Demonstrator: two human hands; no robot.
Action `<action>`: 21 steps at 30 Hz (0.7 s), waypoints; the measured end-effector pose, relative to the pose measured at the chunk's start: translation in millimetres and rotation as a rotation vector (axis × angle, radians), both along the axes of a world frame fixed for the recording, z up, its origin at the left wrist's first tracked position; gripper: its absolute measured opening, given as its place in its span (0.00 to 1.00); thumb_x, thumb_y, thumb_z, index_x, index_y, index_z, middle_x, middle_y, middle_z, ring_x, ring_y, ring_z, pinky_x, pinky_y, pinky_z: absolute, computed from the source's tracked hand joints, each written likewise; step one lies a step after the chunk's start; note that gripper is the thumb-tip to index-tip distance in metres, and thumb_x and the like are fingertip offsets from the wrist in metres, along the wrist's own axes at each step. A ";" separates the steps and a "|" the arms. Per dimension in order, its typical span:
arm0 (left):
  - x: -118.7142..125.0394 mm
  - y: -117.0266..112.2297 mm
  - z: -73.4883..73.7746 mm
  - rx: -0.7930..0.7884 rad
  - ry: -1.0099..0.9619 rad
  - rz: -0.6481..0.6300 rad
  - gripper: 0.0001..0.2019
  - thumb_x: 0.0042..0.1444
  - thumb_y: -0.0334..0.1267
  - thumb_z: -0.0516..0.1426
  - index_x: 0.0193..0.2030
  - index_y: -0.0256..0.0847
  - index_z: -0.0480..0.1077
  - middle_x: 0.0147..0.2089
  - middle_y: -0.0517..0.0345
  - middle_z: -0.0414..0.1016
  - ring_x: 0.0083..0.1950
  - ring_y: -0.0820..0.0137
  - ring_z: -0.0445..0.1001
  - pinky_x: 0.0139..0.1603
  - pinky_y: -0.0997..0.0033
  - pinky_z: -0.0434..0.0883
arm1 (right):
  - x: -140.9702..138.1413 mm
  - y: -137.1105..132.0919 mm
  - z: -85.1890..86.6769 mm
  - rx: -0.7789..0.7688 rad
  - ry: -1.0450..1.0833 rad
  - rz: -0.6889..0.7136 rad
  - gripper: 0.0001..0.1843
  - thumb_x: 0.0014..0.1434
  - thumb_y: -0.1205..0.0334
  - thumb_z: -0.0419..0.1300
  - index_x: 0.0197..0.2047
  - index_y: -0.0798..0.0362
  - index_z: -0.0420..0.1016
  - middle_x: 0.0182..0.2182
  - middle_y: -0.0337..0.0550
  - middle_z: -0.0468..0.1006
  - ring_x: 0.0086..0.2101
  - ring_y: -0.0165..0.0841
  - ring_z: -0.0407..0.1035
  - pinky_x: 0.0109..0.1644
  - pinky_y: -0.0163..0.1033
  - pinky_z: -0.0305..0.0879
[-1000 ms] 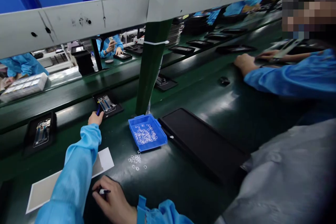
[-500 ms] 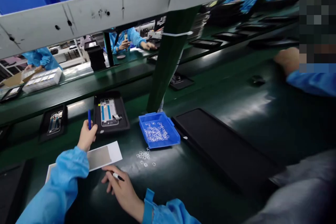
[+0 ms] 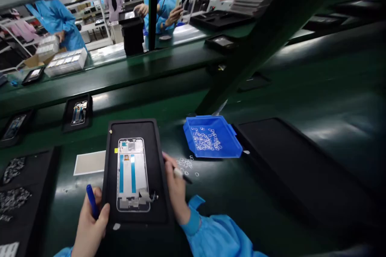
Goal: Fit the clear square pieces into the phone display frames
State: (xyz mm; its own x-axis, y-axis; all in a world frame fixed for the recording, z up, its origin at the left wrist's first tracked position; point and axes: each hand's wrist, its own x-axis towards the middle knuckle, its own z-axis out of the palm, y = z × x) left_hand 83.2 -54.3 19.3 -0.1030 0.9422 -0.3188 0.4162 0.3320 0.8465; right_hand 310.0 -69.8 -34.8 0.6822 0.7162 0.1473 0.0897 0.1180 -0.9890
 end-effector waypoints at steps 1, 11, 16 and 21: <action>-4.9 -8.7 -5.6 0.001 0.008 0.012 0.30 0.39 0.61 0.63 0.43 0.44 0.62 0.30 0.62 0.68 0.15 0.79 0.54 0.10 0.75 0.55 | 9.1 -0.7 3.8 0.015 0.045 -0.070 0.19 0.70 0.48 0.47 0.53 0.50 0.71 0.23 0.35 0.71 0.22 0.31 0.67 0.32 0.39 0.71; -13.9 -64.7 -39.6 0.060 0.146 -0.109 0.17 0.51 0.53 0.59 0.38 0.43 0.64 0.31 0.59 0.68 0.32 0.66 0.71 0.32 0.70 0.73 | 10.5 -10.1 21.1 -0.133 -0.155 0.272 0.12 0.62 0.51 0.62 0.35 0.51 0.74 0.28 0.39 0.76 0.25 0.30 0.70 0.26 0.34 0.65; -11.9 -65.3 -42.9 0.048 0.166 -0.134 0.17 0.50 0.52 0.59 0.39 0.43 0.64 0.31 0.59 0.68 0.32 0.66 0.71 0.33 0.70 0.72 | 2.5 -3.3 19.4 -0.101 -0.276 0.330 0.11 0.63 0.52 0.60 0.35 0.51 0.75 0.28 0.39 0.78 0.25 0.31 0.71 0.30 0.36 0.69; -14.3 -66.2 -43.3 0.038 0.177 -0.154 0.16 0.51 0.51 0.58 0.39 0.43 0.63 0.31 0.60 0.67 0.33 0.66 0.70 0.34 0.70 0.71 | 1.5 0.6 17.9 -0.071 -0.293 0.296 0.10 0.64 0.56 0.60 0.34 0.51 0.75 0.29 0.40 0.79 0.28 0.33 0.73 0.32 0.36 0.70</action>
